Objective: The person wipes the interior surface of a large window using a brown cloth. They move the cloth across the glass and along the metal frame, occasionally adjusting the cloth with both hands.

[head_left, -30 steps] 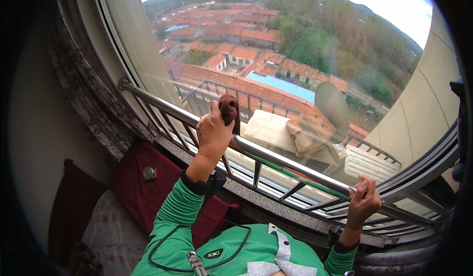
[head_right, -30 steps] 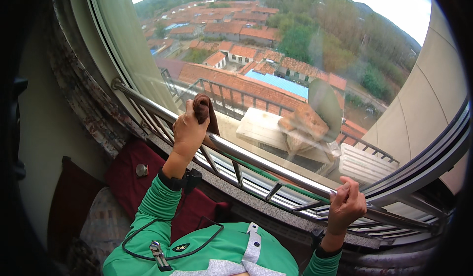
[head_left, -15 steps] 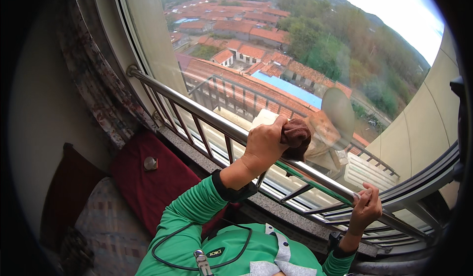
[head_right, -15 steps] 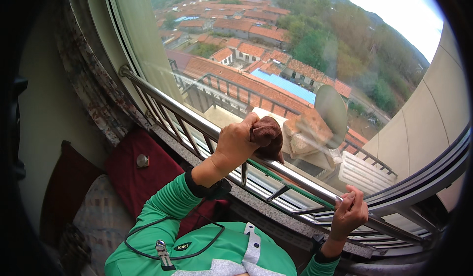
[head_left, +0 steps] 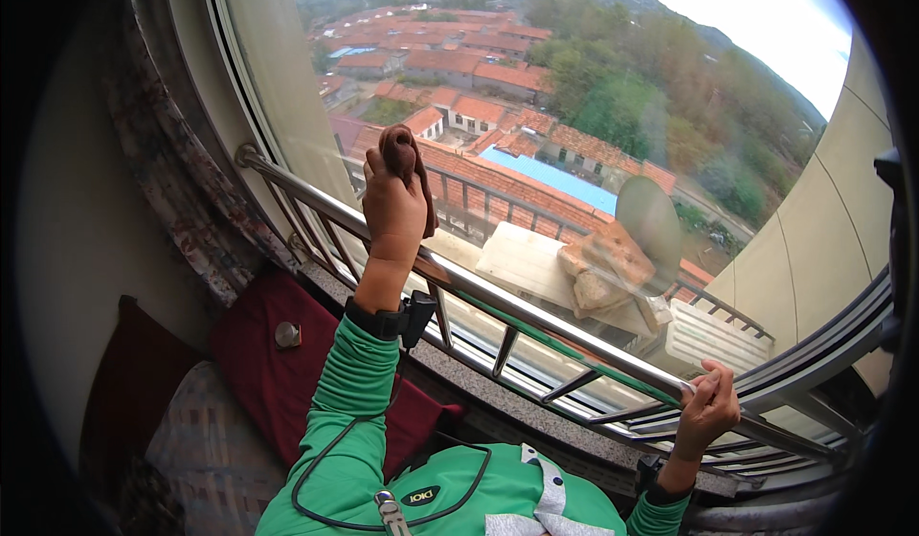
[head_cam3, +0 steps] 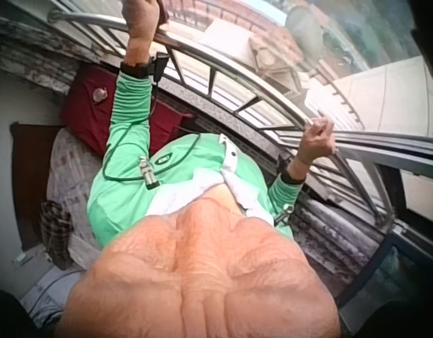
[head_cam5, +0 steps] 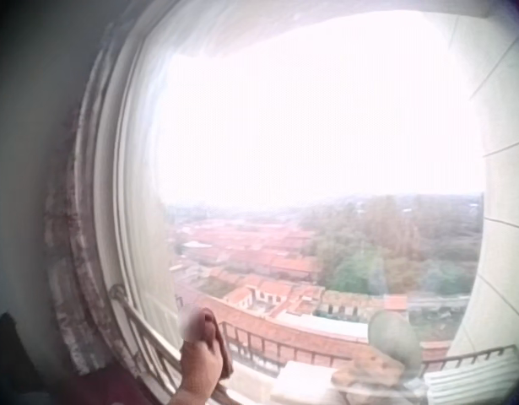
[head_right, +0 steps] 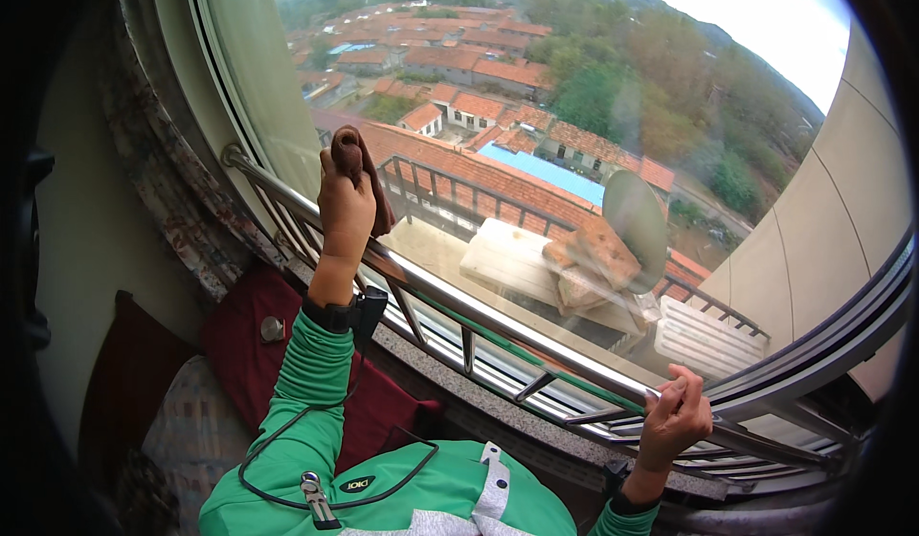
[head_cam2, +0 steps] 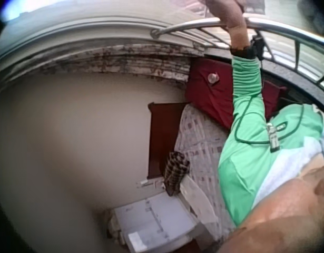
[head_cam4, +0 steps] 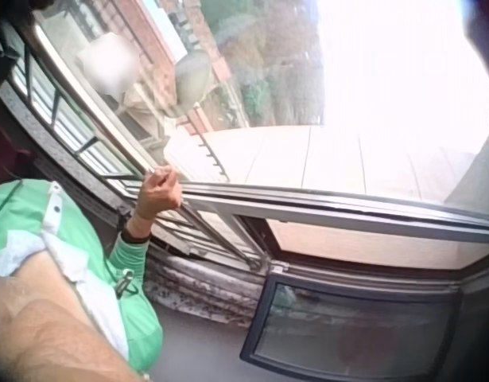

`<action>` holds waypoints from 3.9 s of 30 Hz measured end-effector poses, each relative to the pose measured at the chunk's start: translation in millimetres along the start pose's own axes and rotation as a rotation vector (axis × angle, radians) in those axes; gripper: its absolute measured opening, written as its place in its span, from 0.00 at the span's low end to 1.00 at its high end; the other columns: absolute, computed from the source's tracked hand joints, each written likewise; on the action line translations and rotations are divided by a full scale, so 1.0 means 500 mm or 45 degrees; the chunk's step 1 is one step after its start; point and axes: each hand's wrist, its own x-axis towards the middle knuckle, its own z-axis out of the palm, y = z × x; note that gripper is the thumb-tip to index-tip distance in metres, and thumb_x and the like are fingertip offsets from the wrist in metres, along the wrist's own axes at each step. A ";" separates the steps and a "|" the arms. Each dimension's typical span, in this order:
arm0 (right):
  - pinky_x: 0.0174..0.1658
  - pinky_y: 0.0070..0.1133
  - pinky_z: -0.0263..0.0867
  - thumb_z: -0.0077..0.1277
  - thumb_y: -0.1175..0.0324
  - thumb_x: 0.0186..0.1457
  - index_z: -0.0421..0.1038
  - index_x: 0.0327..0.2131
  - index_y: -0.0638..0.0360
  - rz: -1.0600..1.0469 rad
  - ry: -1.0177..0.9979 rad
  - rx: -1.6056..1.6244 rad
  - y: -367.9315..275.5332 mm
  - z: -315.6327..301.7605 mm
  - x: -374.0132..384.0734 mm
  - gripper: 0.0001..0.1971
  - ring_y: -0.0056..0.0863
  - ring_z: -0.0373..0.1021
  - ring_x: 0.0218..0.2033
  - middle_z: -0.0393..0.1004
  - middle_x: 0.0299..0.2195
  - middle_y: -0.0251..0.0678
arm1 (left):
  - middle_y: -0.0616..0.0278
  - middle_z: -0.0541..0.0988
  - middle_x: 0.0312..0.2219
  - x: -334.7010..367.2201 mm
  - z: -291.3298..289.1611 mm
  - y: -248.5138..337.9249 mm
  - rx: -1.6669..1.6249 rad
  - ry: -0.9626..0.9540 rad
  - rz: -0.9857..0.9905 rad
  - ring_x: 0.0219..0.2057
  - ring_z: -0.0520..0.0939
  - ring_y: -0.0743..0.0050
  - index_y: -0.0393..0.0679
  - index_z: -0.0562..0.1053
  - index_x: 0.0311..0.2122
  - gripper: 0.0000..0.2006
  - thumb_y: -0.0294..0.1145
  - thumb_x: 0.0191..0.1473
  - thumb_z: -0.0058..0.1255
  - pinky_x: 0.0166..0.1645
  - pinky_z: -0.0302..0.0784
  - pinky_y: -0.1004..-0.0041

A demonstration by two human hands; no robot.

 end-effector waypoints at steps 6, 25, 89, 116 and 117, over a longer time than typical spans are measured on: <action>0.28 0.32 0.61 0.45 0.69 0.64 0.77 0.37 0.54 -0.039 0.007 -0.058 0.000 0.000 -0.001 0.09 0.36 0.68 0.20 0.72 0.17 0.32 | 0.46 0.66 0.45 -0.190 0.005 0.255 -0.411 -0.111 0.426 0.44 0.78 0.36 0.40 0.60 0.61 0.36 0.34 0.50 0.66 0.41 0.82 0.52; 0.29 0.32 0.63 0.45 0.72 0.63 0.77 0.37 0.55 -0.110 0.017 -0.044 0.008 -0.004 -0.001 0.09 0.36 0.69 0.21 0.74 0.19 0.31 | 0.57 0.69 0.40 -0.013 -0.010 0.100 -0.368 0.203 0.596 0.39 0.81 0.56 0.52 0.74 0.60 0.31 0.24 0.47 0.64 0.43 0.80 0.61; 0.30 0.32 0.65 0.44 0.69 0.62 0.77 0.36 0.55 -0.133 -0.013 -0.055 0.017 -0.007 -0.003 0.10 0.37 0.70 0.20 0.73 0.18 0.32 | 0.59 0.68 0.37 -0.236 0.020 0.324 -0.576 -0.142 1.133 0.37 0.80 0.62 0.55 0.76 0.55 0.27 0.29 0.45 0.61 0.36 0.81 0.66; 0.31 0.32 0.69 0.51 0.71 0.62 0.77 0.31 0.60 0.316 -0.273 0.531 0.017 -0.074 0.022 0.07 0.36 0.74 0.23 0.78 0.24 0.39 | 0.58 0.66 0.39 -0.329 0.039 0.518 -0.526 -0.066 1.090 0.40 0.78 0.60 0.51 0.73 0.59 0.30 0.26 0.46 0.60 0.37 0.80 0.66; 0.29 0.34 0.69 0.52 0.71 0.62 0.75 0.31 0.61 0.336 -0.248 0.394 0.032 -0.094 0.030 0.07 0.41 0.73 0.23 0.77 0.24 0.43 | 0.59 0.67 0.38 -0.361 0.047 0.536 -0.620 -0.170 1.212 0.38 0.77 0.62 0.51 0.73 0.58 0.28 0.28 0.48 0.57 0.36 0.80 0.68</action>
